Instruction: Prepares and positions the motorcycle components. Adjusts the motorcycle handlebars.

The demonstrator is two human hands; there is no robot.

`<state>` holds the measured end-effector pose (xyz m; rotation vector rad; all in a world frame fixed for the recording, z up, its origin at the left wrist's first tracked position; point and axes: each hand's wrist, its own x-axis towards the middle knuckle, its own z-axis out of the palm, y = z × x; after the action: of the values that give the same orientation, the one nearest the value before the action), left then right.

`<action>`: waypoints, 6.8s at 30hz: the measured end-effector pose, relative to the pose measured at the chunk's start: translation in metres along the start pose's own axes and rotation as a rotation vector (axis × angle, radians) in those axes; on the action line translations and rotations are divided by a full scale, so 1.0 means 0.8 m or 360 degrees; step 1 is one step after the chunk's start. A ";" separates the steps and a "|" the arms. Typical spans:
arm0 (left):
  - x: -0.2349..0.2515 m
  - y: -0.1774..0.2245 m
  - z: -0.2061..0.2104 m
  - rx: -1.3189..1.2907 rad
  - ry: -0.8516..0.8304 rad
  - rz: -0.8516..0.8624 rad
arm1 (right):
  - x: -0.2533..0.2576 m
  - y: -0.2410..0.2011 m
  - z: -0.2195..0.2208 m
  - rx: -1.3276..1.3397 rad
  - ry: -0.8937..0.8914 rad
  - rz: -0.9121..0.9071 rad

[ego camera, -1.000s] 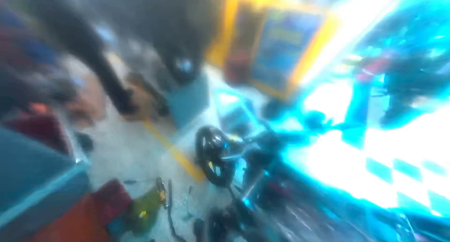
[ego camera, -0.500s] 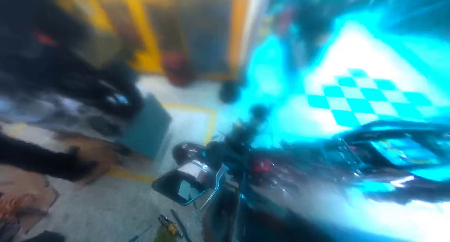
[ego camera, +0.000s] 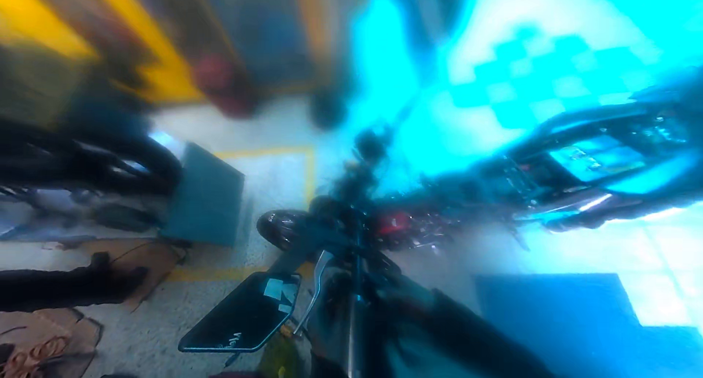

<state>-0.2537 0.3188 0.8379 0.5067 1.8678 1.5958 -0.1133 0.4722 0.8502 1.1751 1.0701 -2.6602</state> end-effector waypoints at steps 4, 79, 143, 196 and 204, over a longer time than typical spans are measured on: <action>0.001 0.010 0.004 -0.0224 0.0020 -0.0090 | 0.000 -0.007 0.012 0.0236 0.0038 -0.0088; 0.007 0.043 -0.021 -0.0434 -0.0566 0.0150 | 0.015 0.008 0.018 0.0554 -0.0123 -0.0210; -0.026 0.093 -0.037 0.0076 -0.0355 -0.0537 | 0.023 -0.060 0.022 -0.0080 -0.0302 0.0171; 0.042 0.101 0.035 -0.0259 -0.0351 -0.0659 | 0.023 0.014 -0.007 0.0004 0.0048 -0.0421; 0.042 0.090 0.031 -0.0279 -0.0360 -0.0637 | 0.014 0.018 -0.039 -0.0357 0.0299 -0.1008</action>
<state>-0.2692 0.3724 0.8996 0.2083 1.5290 1.3551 -0.0972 0.4832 0.8195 1.2132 2.0050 -2.7571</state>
